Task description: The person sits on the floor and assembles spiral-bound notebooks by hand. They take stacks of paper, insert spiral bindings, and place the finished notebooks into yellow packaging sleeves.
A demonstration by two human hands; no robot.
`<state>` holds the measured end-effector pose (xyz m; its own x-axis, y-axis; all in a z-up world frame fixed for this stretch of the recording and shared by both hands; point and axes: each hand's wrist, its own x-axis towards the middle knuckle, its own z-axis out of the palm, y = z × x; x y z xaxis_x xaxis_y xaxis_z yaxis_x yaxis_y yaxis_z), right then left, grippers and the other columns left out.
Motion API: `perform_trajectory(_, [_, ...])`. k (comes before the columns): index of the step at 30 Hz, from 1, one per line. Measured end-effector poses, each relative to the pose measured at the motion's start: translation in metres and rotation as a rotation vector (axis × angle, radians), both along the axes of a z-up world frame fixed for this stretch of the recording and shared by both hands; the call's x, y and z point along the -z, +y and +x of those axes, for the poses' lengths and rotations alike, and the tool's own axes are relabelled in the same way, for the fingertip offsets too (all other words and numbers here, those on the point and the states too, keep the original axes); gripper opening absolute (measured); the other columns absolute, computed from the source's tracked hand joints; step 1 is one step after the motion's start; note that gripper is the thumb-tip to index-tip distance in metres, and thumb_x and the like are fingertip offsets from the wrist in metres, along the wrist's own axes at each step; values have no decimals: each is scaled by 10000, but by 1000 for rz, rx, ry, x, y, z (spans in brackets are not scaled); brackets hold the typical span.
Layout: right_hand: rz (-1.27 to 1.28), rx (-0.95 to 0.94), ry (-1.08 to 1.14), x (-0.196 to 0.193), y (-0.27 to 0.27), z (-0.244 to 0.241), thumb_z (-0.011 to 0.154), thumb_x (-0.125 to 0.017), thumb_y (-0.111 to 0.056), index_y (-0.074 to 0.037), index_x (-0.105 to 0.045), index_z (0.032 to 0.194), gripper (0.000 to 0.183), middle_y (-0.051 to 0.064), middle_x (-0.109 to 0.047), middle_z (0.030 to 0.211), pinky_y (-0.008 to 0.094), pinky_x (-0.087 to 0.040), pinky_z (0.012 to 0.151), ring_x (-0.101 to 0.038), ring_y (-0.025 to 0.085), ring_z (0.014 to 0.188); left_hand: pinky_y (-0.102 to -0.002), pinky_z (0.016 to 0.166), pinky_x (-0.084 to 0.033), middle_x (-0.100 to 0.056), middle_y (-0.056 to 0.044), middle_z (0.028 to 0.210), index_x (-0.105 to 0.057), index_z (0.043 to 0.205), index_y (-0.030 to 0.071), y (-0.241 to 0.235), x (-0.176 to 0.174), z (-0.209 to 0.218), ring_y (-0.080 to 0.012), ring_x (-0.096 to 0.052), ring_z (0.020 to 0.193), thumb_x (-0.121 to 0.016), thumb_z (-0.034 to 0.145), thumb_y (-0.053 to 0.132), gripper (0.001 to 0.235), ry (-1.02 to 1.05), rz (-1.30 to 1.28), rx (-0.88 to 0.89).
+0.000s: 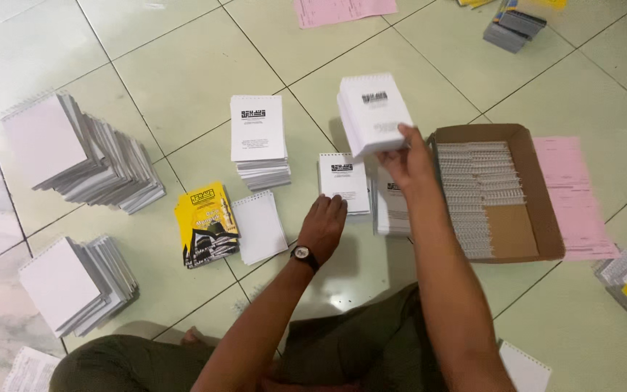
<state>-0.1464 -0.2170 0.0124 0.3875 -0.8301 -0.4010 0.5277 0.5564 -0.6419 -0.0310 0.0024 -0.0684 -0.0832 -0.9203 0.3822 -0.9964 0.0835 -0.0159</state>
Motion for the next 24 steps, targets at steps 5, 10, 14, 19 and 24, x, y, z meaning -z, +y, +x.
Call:
perform_trajectory(5, [33,7,185,63,-52,36,889,-796,-247,-14,-542,1312,545,247,-585,1225,500,-673,780,-721,429,966,-402,992,-505,-617,-164,1354,-656,1289,59,0,-6,0,-298,-610,1155,-697,907,86,385,0,105,-54])
perform_trajectory(10, [-153,-93,862,62,-35,69,780,-874,-385,40,-560,1386,804,307,-550,1373,632,-553,922,-608,469,1239,-371,901,-543,-640,-145,1342,-652,1267,55,-5,-27,5,-299,-602,1177,-654,908,41,359,99,224,-46])
perform_trajectory(14, [-413,-243,1230,60,-52,51,769,-853,-413,82,-646,1268,733,321,-636,1287,617,-523,967,-595,479,1245,-383,928,-527,-655,-142,1314,-652,1251,69,-2,-17,6,-314,-566,1236,-660,884,33,368,133,168,-21])
perform_trajectory(19, [-746,-171,1239,49,-21,12,945,-749,-399,106,-588,1337,660,333,-602,1290,603,-529,987,-589,480,1258,-423,1016,-476,-683,-135,1290,-671,1242,73,3,-23,10,-301,-561,1232,-687,877,32,367,129,98,-7])
perform_trajectory(24, [-741,-335,1389,4,77,-57,1018,-620,-363,37,-638,1358,525,284,-672,1264,554,-495,1040,-613,443,1248,-510,1163,-375,-623,-136,1421,-626,1337,72,9,-8,1,-317,-523,1325,-656,874,91,465,221,64,-64])
